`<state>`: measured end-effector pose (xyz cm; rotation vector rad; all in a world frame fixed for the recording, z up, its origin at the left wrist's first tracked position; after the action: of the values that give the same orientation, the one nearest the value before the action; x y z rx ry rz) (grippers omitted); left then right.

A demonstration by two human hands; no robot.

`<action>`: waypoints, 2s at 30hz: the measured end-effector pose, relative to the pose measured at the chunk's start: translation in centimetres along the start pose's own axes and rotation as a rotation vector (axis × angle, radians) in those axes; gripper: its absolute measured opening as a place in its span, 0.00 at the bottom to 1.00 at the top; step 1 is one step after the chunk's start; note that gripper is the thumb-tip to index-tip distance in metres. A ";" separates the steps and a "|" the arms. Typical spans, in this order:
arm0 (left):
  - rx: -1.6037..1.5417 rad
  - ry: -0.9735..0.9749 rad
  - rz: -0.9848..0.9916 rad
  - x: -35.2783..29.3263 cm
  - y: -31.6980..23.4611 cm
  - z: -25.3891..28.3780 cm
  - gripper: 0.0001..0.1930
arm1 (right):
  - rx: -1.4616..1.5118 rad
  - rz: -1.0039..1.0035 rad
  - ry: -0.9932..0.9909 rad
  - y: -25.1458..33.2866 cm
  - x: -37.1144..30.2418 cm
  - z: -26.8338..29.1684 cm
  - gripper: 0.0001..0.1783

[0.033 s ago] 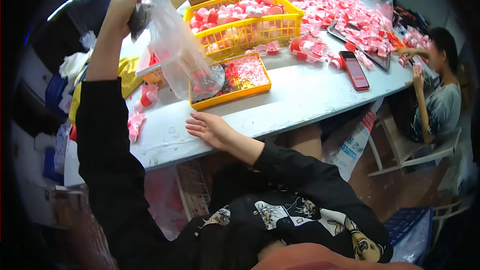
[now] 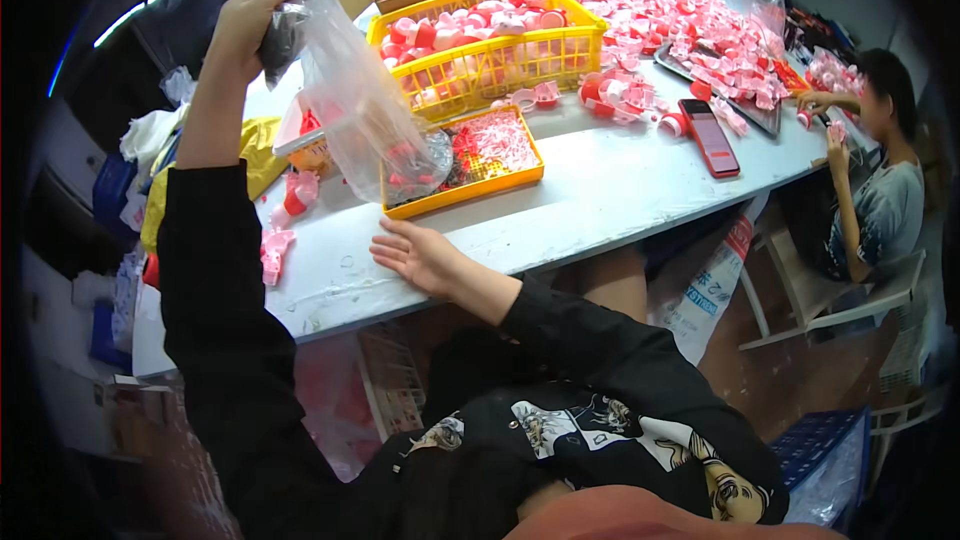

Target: The person assembles plastic toy figurines by hand from toy parts, taking the parts from a plastic tray and a plastic bag and joining them together.

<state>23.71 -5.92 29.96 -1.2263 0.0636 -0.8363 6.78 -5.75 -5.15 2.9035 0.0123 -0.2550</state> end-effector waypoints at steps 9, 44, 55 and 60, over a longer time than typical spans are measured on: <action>-0.101 0.012 -0.149 -2.9 -6.2 -2.4 0.08 | 0.212 0.112 0.096 2.7 1.2 -1.6 0.21; -0.223 -0.594 0.288 -24.2 25.7 1.4 0.18 | -1.846 0.997 0.302 23.9 -3.0 -9.9 0.25; -0.582 -0.377 0.148 -25.0 26.6 2.2 0.20 | -1.158 -0.151 0.288 23.0 0.4 -13.0 0.36; -0.768 -0.386 0.340 -24.4 25.1 1.7 0.30 | -1.472 -0.068 0.159 23.2 2.9 -13.8 0.35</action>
<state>20.44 12.09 0.04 -2.0109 0.2908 -0.2520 12.66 -25.29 12.76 1.4462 0.2192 0.0152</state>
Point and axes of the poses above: each hand's wrist, its own x-axis towards the middle knuckle, its own z-axis out of the back of the hand, y = z × x, the point moved 6 cm from there along x, towards the middle knuckle, and after that the axes turned 9 degrees about x, right-handed, at the moved point
